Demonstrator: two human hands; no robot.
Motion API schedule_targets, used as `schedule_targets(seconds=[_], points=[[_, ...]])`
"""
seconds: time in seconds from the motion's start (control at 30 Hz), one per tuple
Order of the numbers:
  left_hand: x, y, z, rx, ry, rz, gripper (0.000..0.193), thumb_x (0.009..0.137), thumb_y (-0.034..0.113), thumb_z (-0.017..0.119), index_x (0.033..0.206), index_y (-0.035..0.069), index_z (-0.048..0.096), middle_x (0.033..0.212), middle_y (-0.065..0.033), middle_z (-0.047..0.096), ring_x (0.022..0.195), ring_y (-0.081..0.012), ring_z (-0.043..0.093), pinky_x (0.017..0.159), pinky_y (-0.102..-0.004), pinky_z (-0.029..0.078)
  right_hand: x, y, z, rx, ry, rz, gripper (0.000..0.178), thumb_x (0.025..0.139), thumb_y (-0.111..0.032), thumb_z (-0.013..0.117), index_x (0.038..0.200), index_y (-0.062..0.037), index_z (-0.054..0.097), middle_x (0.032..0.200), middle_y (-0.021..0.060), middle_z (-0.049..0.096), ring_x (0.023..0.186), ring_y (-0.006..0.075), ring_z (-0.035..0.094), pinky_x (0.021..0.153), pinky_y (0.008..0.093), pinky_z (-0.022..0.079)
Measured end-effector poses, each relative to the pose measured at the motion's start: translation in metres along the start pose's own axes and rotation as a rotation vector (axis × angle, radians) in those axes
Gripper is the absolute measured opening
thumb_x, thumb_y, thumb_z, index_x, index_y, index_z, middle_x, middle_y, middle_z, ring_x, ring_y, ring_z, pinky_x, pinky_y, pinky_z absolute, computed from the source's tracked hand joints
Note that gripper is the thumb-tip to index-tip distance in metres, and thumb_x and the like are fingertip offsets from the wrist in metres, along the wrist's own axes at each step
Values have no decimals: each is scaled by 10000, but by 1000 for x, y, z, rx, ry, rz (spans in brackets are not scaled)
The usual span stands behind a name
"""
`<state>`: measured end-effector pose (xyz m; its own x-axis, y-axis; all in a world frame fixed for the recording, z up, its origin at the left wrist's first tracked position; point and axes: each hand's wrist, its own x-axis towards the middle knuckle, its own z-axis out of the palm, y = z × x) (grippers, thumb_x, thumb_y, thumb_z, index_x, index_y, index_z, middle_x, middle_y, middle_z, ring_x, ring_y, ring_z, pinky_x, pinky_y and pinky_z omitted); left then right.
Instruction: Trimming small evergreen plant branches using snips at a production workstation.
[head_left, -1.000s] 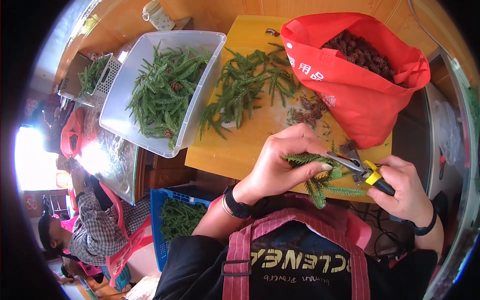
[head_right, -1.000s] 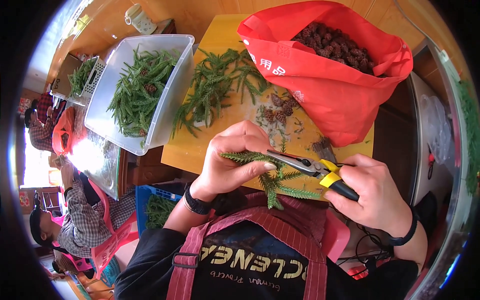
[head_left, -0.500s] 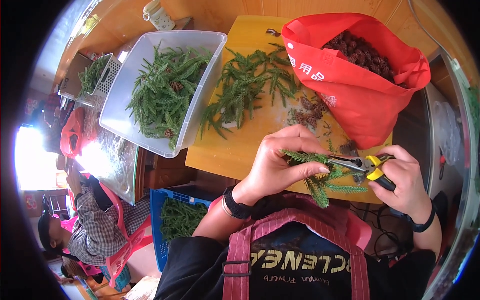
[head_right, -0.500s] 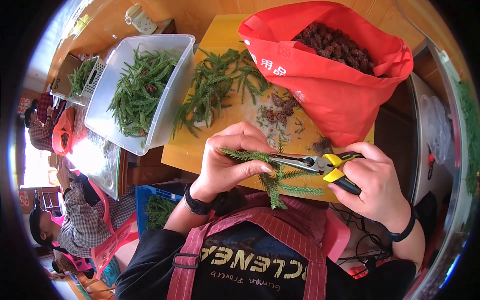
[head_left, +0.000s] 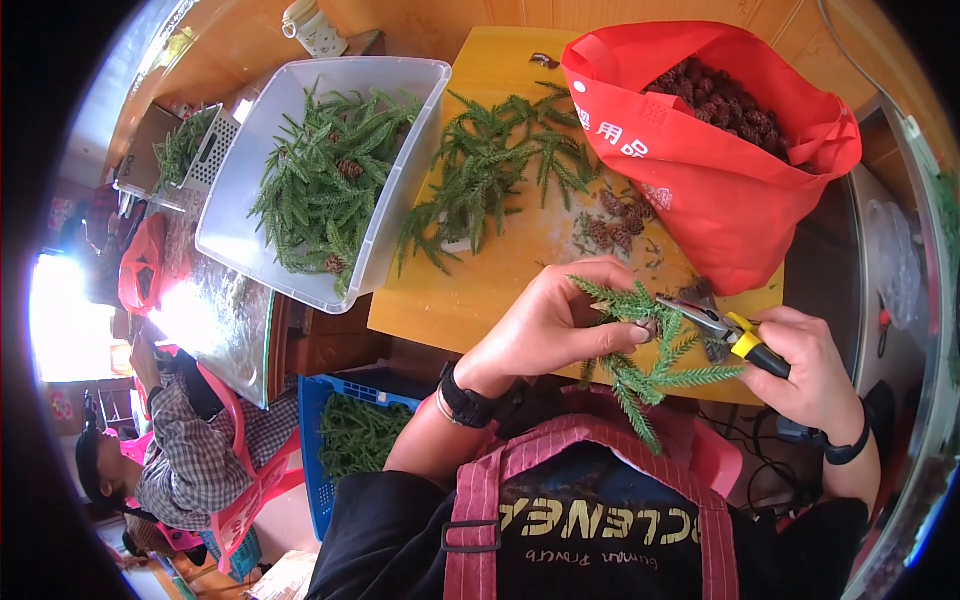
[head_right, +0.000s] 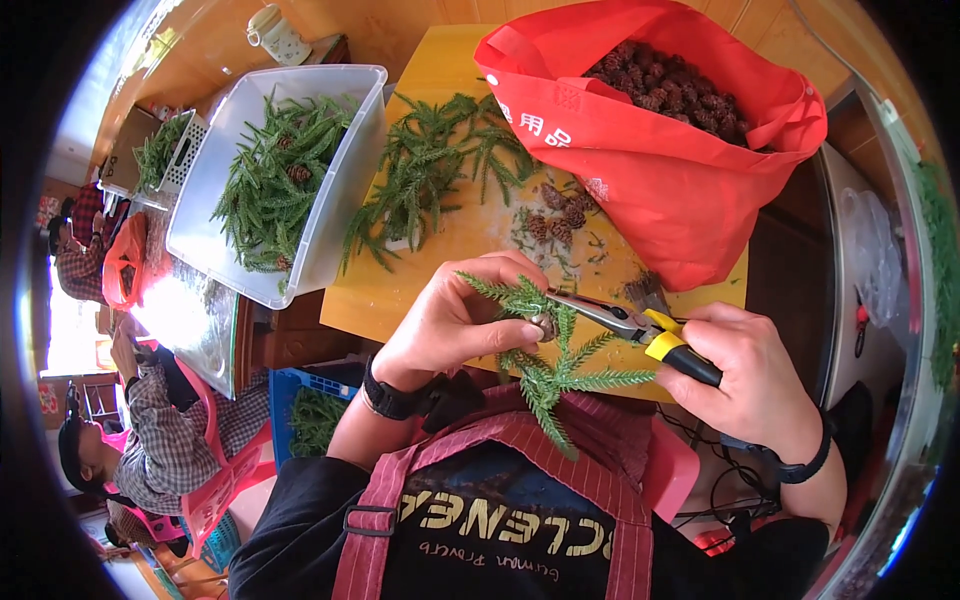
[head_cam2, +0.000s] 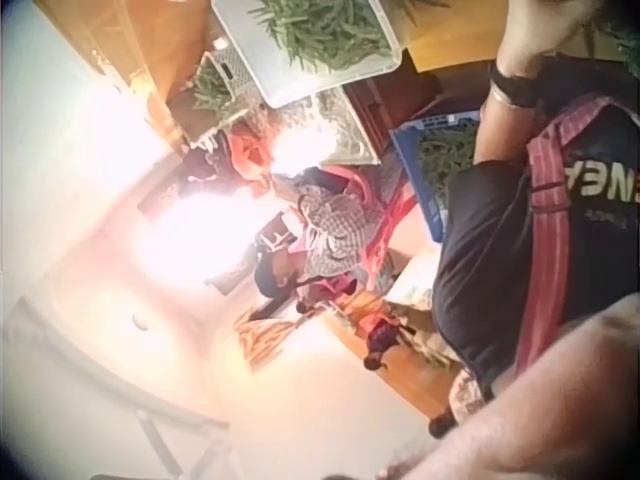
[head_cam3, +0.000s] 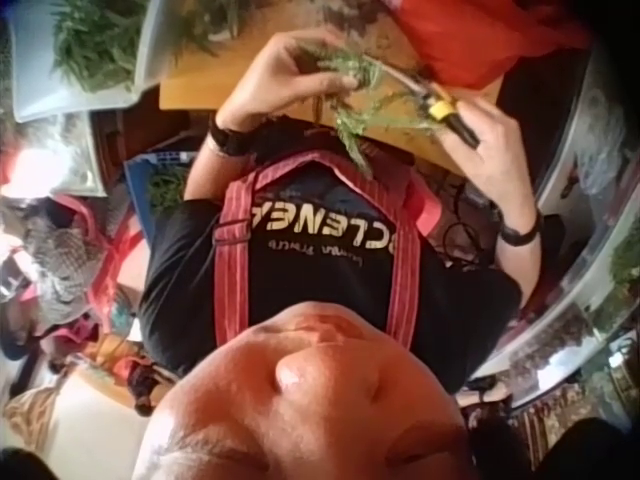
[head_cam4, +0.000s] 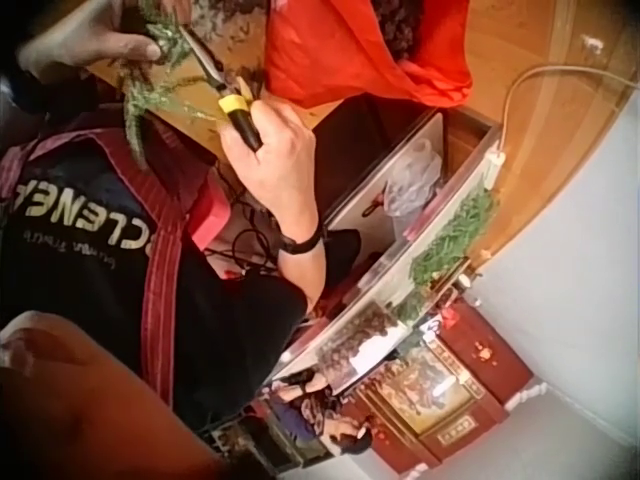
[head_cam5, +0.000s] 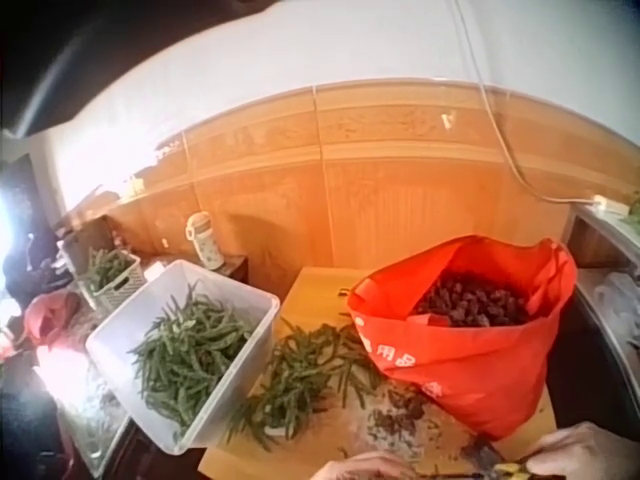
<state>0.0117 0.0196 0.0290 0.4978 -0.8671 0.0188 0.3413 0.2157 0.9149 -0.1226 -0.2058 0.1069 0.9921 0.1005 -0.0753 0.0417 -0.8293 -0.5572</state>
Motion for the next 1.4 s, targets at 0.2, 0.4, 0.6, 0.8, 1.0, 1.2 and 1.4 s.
schedule_targets(seconds=[0.2, 0.4, 0.6, 0.8, 1.0, 1.2, 1.4], points=[[-1, -2, 2, -75, 51, -59, 249, 763, -8, 675, 984, -26, 561, 965, -79, 583, 805, -121, 605, 664, -229, 526, -1, 4, 4, 186, 70, -28, 197, 653, -136, 667, 731, 25, 583, 757, 187, 578, 767, 342, 586, 649, 355, 451], [1, -3, 5, -73, 116, -61, 250, 765, 17, 688, 980, 19, 562, 812, -11, 613, 699, -51, 566, 577, -183, 471, -1, 1, 8, 360, 160, 90, 272, 703, -207, 704, 817, 25, 620, 800, 153, 607, 842, 266, 604, 714, 331, 460], [6, -10, 10, -65, 129, -20, 262, 764, 22, 692, 968, 34, 528, 833, -5, 610, 700, -45, 554, 586, -180, 460, 10, -4, 30, 267, 243, -27, 668, 569, -485, 801, 966, 14, 604, 918, 139, 580, 835, 223, 588, 707, 305, 453], [7, -13, 15, -137, 135, -19, 272, 760, 22, 696, 964, 36, 516, 858, -16, 598, 730, -62, 563, 598, -193, 467, 24, -10, 49, 313, 375, -79, 597, 574, -351, 820, 963, 36, 587, 1008, 172, 566, 846, 256, 587, 744, 311, 453], [6, -15, 6, 64, 122, 260, 204, 782, -13, 660, 921, 33, 517, 874, -6, 553, 811, -62, 537, 695, -213, 457, 18, 2, 46, 268, 519, -89, 412, 721, -323, 715, 884, 41, 612, 824, 134, 618, 933, 290, 568, 770, 350, 443], [8, -20, -2, 280, 157, 411, 251, 728, -97, 642, 919, 6, 517, 984, -92, 503, 915, -146, 526, 780, -267, 440, 10, 7, 46, 41, 483, -160, 205, 630, -116, 716, 715, 9, 577, 685, 128, 574, 849, 362, 583, 685, 383, 469], [7, -14, -1, 344, 181, 413, 264, 715, -117, 625, 929, -7, 518, 1005, -104, 493, 933, -171, 532, 829, -298, 450, 5, 10, 44, -16, 419, -171, 204, 590, -88, 723, 683, 9, 569, 672, 125, 571, 818, 343, 584, 657, 390, 470]])
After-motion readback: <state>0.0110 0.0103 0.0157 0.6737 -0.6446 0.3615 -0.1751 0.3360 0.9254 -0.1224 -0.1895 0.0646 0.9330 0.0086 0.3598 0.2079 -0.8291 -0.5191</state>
